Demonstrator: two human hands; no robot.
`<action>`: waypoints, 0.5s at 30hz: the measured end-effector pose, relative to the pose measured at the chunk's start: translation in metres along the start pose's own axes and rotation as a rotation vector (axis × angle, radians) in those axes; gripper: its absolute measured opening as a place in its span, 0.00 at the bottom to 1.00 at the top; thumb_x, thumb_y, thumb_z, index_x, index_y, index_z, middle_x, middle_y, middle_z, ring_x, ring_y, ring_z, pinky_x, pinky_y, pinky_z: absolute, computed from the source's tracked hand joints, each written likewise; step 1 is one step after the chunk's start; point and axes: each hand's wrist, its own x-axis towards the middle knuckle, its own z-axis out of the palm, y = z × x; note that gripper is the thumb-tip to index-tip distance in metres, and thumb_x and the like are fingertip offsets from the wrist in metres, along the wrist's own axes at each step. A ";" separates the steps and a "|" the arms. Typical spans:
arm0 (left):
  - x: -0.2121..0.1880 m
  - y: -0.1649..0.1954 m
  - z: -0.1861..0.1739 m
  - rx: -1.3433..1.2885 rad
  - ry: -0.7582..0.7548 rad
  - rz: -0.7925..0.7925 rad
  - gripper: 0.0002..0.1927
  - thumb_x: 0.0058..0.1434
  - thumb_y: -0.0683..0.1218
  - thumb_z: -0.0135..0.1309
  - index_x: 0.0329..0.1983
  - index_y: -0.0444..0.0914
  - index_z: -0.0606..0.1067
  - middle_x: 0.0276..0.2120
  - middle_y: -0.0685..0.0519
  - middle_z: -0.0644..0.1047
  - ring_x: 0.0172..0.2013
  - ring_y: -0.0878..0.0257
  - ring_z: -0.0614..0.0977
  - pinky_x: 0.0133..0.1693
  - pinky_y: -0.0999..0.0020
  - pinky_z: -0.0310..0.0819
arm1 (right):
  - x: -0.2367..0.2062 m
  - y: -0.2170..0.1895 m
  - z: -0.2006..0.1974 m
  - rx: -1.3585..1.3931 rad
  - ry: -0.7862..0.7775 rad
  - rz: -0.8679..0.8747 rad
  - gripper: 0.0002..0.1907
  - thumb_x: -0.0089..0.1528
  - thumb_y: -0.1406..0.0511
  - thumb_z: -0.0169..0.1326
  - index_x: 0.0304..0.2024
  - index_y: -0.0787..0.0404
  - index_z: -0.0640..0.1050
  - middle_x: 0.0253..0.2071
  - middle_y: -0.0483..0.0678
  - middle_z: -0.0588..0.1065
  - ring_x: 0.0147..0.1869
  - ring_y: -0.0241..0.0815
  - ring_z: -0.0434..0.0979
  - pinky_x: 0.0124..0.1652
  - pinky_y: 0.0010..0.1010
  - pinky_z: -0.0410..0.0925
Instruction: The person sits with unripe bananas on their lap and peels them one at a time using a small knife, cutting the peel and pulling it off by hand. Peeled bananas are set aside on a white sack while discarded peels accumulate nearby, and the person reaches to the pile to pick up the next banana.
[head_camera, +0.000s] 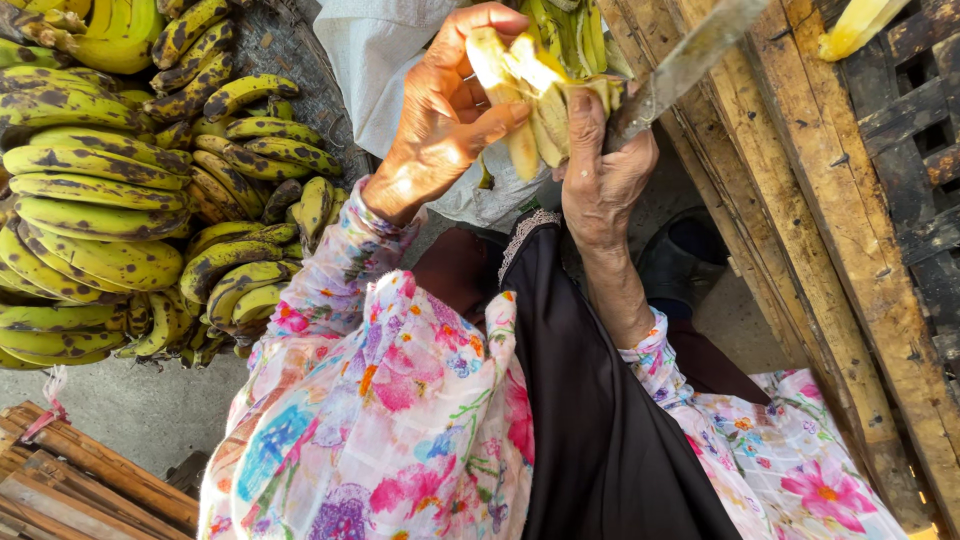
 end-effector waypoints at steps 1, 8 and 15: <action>0.000 -0.001 -0.002 -0.026 -0.003 -0.020 0.29 0.72 0.30 0.60 0.70 0.41 0.64 0.58 0.52 0.73 0.54 0.63 0.78 0.55 0.69 0.79 | 0.000 -0.001 0.001 0.011 0.014 -0.026 0.17 0.77 0.59 0.55 0.48 0.69 0.76 0.37 0.47 0.77 0.34 0.36 0.76 0.35 0.28 0.70; 0.001 0.008 -0.023 -0.275 0.068 -0.038 0.24 0.65 0.35 0.52 0.63 0.39 0.66 0.59 0.51 0.72 0.58 0.57 0.80 0.50 0.64 0.81 | 0.011 0.001 -0.004 0.029 0.107 0.060 0.19 0.73 0.57 0.48 0.54 0.68 0.72 0.36 0.47 0.76 0.31 0.38 0.79 0.28 0.34 0.70; 0.019 0.007 -0.040 -0.523 0.255 0.120 0.10 0.79 0.50 0.48 0.50 0.38 0.69 0.41 0.51 0.73 0.42 0.61 0.76 0.39 0.64 0.71 | 0.015 -0.009 -0.006 -0.044 -0.496 -0.038 0.21 0.81 0.58 0.38 0.72 0.58 0.53 0.33 0.45 0.73 0.32 0.32 0.69 0.38 0.28 0.66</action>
